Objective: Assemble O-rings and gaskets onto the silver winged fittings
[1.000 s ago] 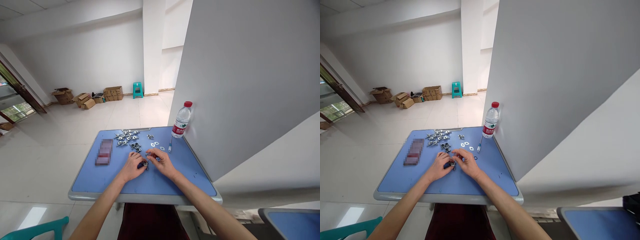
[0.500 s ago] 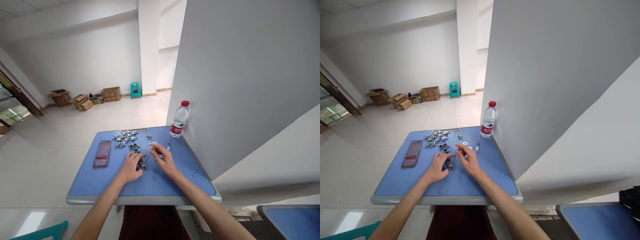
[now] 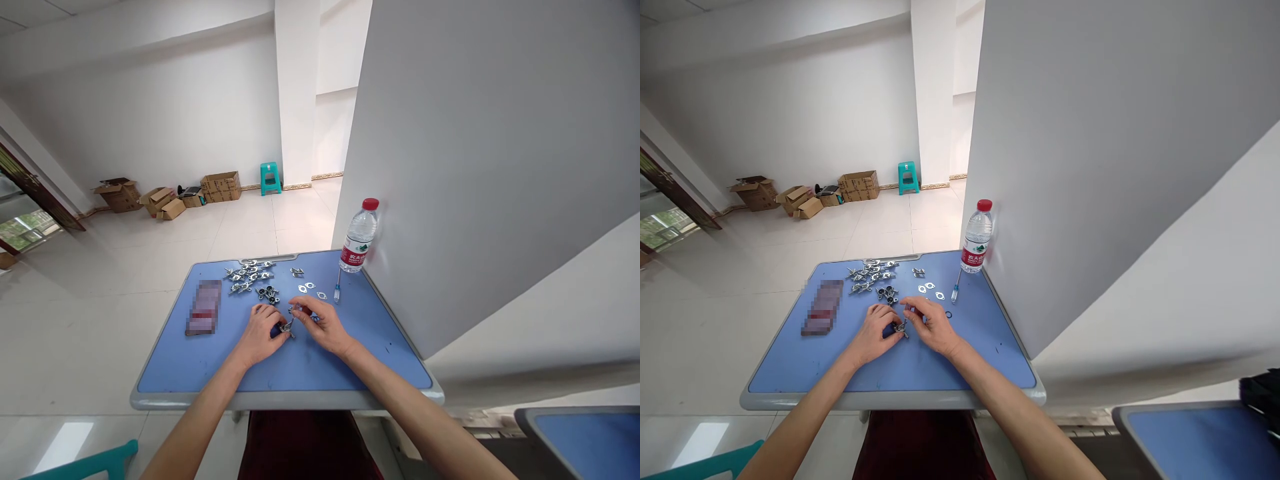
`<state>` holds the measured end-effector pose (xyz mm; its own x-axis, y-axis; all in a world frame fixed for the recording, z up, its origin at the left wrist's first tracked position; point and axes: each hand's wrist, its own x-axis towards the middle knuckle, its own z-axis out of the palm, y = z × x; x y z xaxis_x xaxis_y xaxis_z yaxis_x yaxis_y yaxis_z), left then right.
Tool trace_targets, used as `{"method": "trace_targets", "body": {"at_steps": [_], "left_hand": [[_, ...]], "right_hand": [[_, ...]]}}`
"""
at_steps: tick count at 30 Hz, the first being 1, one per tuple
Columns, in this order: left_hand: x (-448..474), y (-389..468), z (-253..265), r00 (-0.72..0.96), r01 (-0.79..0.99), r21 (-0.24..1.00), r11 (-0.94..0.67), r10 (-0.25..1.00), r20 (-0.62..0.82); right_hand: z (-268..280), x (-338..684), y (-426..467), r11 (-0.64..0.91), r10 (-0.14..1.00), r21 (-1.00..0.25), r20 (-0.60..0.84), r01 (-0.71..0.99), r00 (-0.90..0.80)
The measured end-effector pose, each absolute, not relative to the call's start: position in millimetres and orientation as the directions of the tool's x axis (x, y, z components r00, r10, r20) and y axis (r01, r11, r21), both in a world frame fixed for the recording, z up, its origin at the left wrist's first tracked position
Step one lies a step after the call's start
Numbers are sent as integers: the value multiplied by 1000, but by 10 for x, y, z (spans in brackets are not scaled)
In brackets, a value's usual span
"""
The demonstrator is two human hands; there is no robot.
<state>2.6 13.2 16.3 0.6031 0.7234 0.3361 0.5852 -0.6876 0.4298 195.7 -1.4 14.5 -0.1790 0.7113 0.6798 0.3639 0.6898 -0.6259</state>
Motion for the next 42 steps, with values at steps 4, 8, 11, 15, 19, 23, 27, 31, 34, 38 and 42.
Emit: {"method": "trace_targets", "body": {"at_steps": [4, 8, 11, 15, 19, 23, 27, 31, 34, 38, 42], "left_hand": [[16, 146, 136, 605, 585, 431, -687, 724, 332], [10, 148, 134, 602, 584, 434, -686, 725, 335], [12, 142, 147, 603, 578, 448, -682, 727, 329], [15, 143, 148, 600, 569, 461, -680, 728, 333], [9, 155, 131, 604, 562, 462, -686, 722, 338], [5, 158, 127, 604, 563, 464, -684, 724, 333], [8, 156, 140, 605, 561, 469, -682, 725, 329], [6, 159, 145, 608, 560, 469, -683, 724, 327], [3, 160, 136, 607, 562, 463, -686, 722, 333], [6, 161, 121, 607, 561, 461, -688, 720, 336], [16, 165, 117, 604, 558, 470, -683, 724, 335]], "right_hand": [[141, 1959, -13, 705, 693, -600, 696, 379, -186], [149, 1961, -21, 722, 681, -590, 698, 361, -223], [147, 1962, -23, 715, 685, -585, 695, 382, -218], [135, 1963, -15, 712, 687, -585, 693, 388, -219], [138, 1968, -10, 722, 678, -575, 700, 385, -224], [157, 1977, -26, 709, 689, -589, 697, 388, -200], [161, 1982, -33, 708, 691, -592, 693, 386, -206], [160, 1983, -27, 725, 674, -571, 703, 385, -226], [180, 1980, -30, 735, 665, -558, 704, 385, -251], [206, 1969, -26, 745, 659, -549, 693, 379, -291], [194, 1959, -16, 693, 705, -591, 674, 414, -218]]}}
